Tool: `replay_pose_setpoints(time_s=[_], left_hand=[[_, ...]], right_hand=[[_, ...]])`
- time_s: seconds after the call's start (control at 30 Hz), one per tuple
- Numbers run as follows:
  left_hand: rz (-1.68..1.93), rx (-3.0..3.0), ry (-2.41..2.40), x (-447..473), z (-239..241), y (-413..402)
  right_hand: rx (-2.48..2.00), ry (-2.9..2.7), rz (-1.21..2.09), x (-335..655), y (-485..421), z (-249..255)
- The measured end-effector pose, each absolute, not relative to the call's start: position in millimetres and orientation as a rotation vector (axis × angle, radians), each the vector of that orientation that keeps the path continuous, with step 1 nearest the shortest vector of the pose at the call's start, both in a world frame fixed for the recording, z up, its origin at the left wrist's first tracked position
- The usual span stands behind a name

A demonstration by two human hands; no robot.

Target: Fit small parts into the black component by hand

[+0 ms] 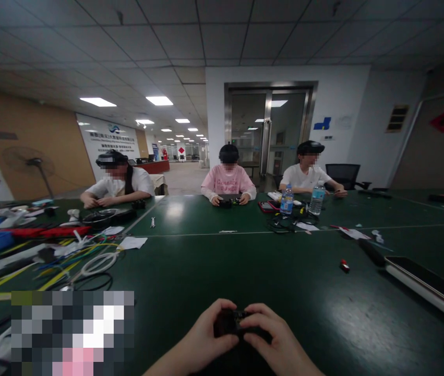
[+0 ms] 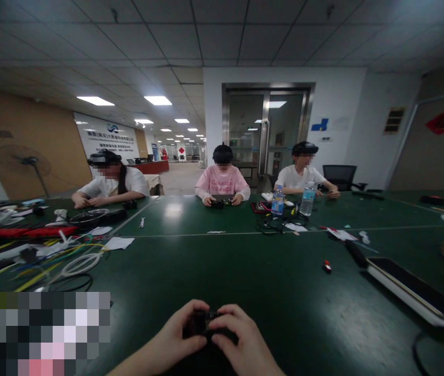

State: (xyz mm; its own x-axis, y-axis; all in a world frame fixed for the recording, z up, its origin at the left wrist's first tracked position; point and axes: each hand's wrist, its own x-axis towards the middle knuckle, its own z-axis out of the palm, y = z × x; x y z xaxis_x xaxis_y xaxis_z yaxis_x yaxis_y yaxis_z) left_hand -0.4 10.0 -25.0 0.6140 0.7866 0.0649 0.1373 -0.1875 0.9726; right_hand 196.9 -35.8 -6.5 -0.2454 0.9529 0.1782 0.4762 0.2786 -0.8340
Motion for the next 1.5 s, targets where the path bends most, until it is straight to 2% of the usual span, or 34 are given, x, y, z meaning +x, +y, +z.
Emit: replay_pose_setpoints(time_s=[0.37, 0.8, 1.03, 1.5], left_hand=[[0.847, 1.829, 0.636, -3, -28, 12], [0.854, 1.856, 0.604, -3, -30, 14], [0.816, 1.655, 0.630, 0, -25, 8], [0.773, 1.670, 0.688, 0, -30, 11]], right_hand=[[-1.243, -1.822, 0.822, 198, -34, -10], [-1.228, -1.792, 0.766, 196, -33, -16], [-1.266, -1.805, 0.744, 198, -32, -17], [-1.315, -1.799, 0.816, 200, -28, -21]])
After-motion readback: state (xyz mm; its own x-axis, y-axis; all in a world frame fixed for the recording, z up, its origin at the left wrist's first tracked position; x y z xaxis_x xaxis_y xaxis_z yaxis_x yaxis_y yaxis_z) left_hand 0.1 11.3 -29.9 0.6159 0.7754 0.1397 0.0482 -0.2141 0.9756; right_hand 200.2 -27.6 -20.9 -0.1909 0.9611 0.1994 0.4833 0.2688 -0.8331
